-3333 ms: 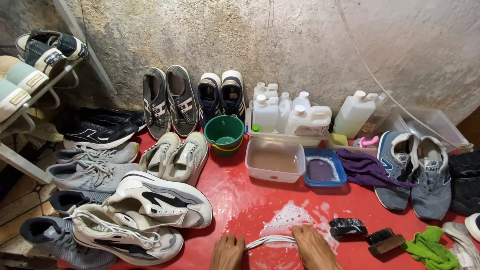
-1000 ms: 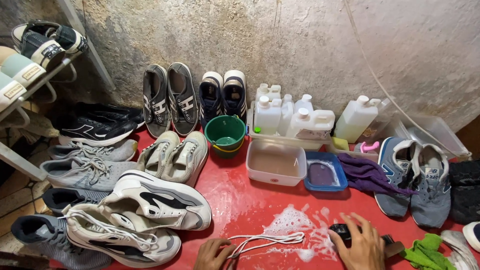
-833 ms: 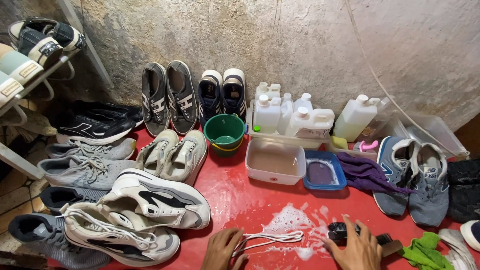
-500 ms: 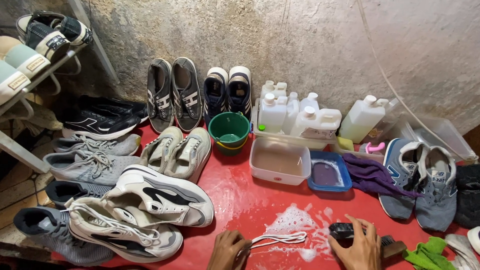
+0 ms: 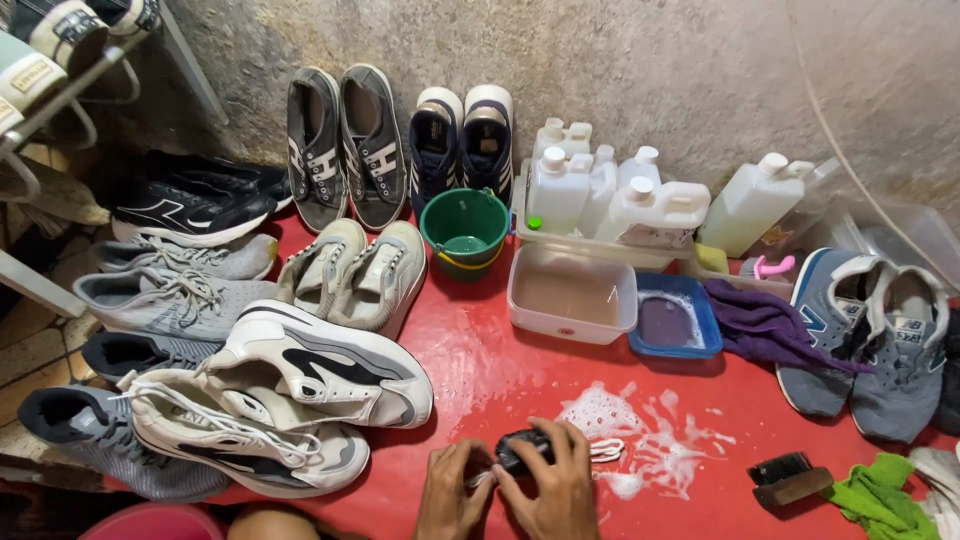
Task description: Wiping and scrubbing a white shoelace with a green cloth and soapy water on a red surface.
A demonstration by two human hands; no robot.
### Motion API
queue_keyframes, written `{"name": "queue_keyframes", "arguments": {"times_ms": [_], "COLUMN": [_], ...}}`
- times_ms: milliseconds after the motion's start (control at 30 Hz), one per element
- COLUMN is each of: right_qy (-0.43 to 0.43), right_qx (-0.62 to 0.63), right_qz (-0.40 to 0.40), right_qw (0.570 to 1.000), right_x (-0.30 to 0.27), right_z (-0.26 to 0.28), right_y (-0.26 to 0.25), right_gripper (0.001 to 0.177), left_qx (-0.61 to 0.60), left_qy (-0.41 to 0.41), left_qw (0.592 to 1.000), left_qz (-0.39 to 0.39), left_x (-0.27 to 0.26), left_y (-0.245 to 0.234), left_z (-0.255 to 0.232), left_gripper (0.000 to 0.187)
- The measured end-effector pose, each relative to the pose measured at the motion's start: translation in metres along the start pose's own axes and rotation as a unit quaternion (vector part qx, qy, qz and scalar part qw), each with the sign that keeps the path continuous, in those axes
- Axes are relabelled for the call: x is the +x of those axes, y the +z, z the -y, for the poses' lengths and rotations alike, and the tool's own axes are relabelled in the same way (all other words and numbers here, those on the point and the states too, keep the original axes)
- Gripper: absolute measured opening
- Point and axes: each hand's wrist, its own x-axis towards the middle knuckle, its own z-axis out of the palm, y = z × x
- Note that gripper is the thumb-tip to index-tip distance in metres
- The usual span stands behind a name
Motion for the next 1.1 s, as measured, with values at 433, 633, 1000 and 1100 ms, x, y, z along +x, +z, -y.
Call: {"name": "queue_keyframes", "arguments": {"times_ms": [433,633,1000,1100], "right_qy": [0.156,0.017,0.094,0.109], "right_qx": [-0.147,0.134,-0.153,-0.098], "right_qz": [-0.033,-0.083,0.070,0.011], "right_qw": [0.976,0.987,0.981,0.989], "right_x": [-0.016,-0.002,-0.034,-0.019], "right_z": [-0.104,-0.013,-0.136,-0.129], "right_y": [-0.048,-0.009,-0.022,-0.033], "right_gripper": [0.036,0.018,0.027,0.026], "left_qx": [0.009,0.019,0.038,0.026], "left_qy": [-0.024,-0.020,-0.122,-0.096], "left_qw": [1.000,0.999,0.992,0.995], "left_qz": [-0.011,-0.027,-0.019,-0.029], "left_x": [-0.005,-0.005,-0.013,-0.012], "left_y": [0.014,0.018,0.031,0.025], "left_z": [0.010,0.020,0.034,0.029], "left_gripper": [0.025,0.030,0.019,0.017]}}
